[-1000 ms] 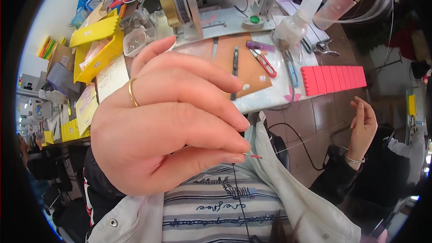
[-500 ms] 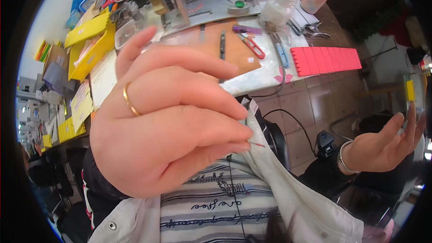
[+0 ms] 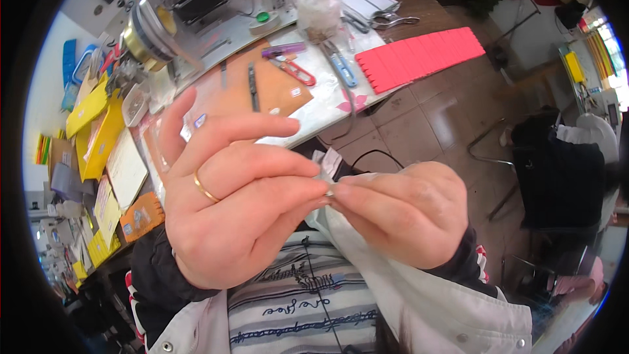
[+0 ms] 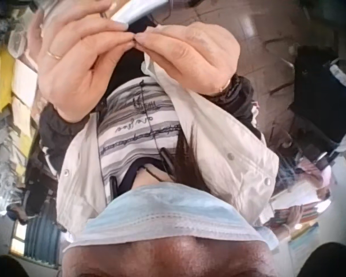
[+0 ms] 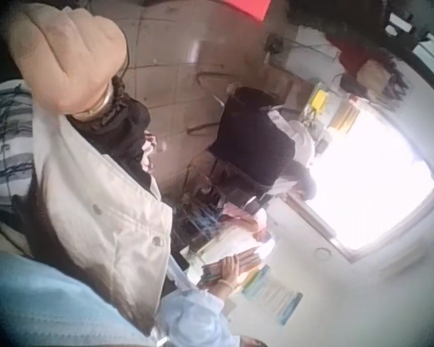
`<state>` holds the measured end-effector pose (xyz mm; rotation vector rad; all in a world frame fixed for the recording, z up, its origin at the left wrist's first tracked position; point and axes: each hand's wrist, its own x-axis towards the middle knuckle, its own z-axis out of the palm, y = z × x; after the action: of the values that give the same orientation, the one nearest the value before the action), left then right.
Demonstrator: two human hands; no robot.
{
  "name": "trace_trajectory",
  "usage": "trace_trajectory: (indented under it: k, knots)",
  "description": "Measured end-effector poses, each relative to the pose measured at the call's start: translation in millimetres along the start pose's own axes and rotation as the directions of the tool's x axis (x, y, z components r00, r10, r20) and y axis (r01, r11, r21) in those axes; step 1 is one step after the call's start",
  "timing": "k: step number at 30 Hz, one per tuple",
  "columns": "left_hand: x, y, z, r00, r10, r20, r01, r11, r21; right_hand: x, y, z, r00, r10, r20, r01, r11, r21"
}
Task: Assembling small electronic or mechanical components using tools and glue.
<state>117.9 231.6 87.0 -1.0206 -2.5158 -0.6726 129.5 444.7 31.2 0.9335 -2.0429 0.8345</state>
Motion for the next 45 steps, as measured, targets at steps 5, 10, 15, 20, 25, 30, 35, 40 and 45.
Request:
trace_trajectory:
  k: [5, 10, 15, 20, 25, 30, 35, 40, 45]
  knots:
    - [0.6, 6.3, 8.4, 0.999, 0.047, 0.001, -0.047, 0.999, 0.019, -6.4, -2.0, 5.7, 0.981, 0.192, -0.035, -0.183, 0.966, 0.183]
    - [-9.4, 10.1, 20.5, 0.974, 0.225, -0.02, -0.219, 0.963, 0.159, -5.5, 4.0, -19.8, 0.607, 0.554, 0.57, -0.793, 0.37, 0.485]
    - [-0.9, 2.0, 34.1, 0.959, 0.282, 0.026, -0.283, 0.95, 0.13, -22.2, 10.2, -20.2, 0.659, 0.566, 0.495, -0.751, 0.457, 0.477]
    - [19.7, -4.8, 55.9, 0.977, 0.208, 0.052, -0.197, 0.967, -0.16, -41.7, 25.0, -32.3, 0.739, 0.472, 0.481, -0.658, 0.354, 0.664]
    - [41.0, -27.7, 83.2, 0.945, 0.121, 0.305, -0.172, 0.974, 0.149, -80.7, 59.0, -101.8, 0.74, 0.664, 0.113, -0.084, -0.076, 0.994]
    - [39.0, -43.9, 111.9, 0.856, 0.161, 0.49, -0.207, 0.977, 0.041, -132.3, 98.7, -237.1, 0.527, 0.789, -0.315, 0.244, 0.215, 0.946]
    - [50.3, -3.7, 113.4, 0.549, 0.423, 0.722, -0.124, 0.894, -0.43, -255.3, 143.7, -338.4, -0.264, 0.615, -0.743, -0.035, 0.764, 0.645]
    - [73.5, -27.9, 134.6, 0.929, 0.276, 0.245, -0.215, 0.944, -0.248, -325.1, 169.3, -324.0, -0.34, 0.768, -0.543, 0.119, 0.608, 0.785]
    - [100.3, 0.1, 141.9, 0.917, 0.361, 0.17, -0.319, 0.92, -0.228, -561.6, 205.5, -278.1, -0.525, 0.797, -0.299, -0.007, 0.347, 0.938]
